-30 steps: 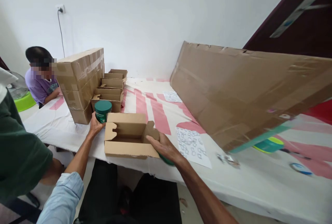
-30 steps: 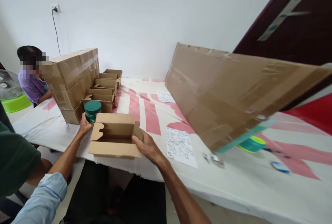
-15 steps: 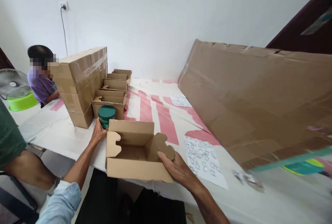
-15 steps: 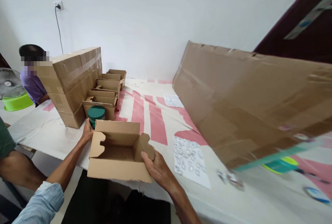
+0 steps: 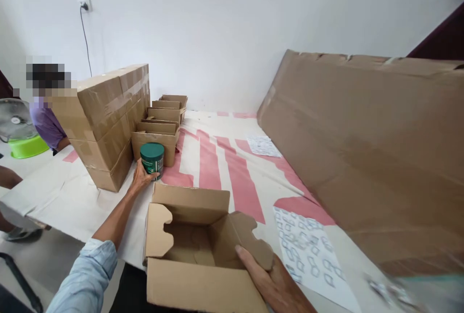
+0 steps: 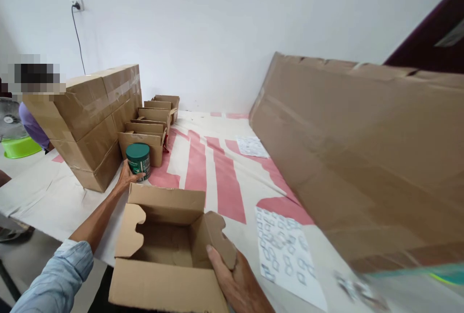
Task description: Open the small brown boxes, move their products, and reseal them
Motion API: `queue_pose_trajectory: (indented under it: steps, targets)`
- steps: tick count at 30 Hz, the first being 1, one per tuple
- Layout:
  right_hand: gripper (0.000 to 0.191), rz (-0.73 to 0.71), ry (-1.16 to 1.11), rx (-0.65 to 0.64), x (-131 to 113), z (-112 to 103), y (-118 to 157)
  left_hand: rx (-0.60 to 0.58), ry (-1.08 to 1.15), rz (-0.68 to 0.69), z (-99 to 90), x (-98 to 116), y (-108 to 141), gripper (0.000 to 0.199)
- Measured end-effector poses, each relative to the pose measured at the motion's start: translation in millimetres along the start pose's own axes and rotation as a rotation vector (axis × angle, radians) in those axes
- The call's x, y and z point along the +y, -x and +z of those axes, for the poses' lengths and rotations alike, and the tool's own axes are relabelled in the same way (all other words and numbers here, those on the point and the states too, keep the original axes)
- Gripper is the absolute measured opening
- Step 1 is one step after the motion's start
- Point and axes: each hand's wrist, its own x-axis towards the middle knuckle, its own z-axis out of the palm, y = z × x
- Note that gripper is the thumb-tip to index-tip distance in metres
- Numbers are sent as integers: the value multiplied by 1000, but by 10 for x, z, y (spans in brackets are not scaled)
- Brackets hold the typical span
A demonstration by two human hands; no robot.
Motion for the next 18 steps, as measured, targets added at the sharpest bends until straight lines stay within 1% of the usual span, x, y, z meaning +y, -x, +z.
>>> queue_pose_trajectory:
  steps: [4,7,10,13,16,18]
  targets:
    - [64,30,0,48,207,55,-21,-7,-35,-11,120,-51,-185,96]
    - [61,18,22,76,265,56,-27,-1,-53,-10,208,-67,-299,94]
    - [51,-6,67,70,254,9,-32,-4,-62,-3,286,-74,-383,93]
    - [46,-16,104,65,221,-39,-34,-11,-64,-1,338,-83,-426,97]
    - [47,-18,99,72,171,-40,-20,-11,-64,-3,358,-92,-435,99]
    - [50,-12,75,76,120,-19,-5,-9,-61,-13,360,-87,-434,98]
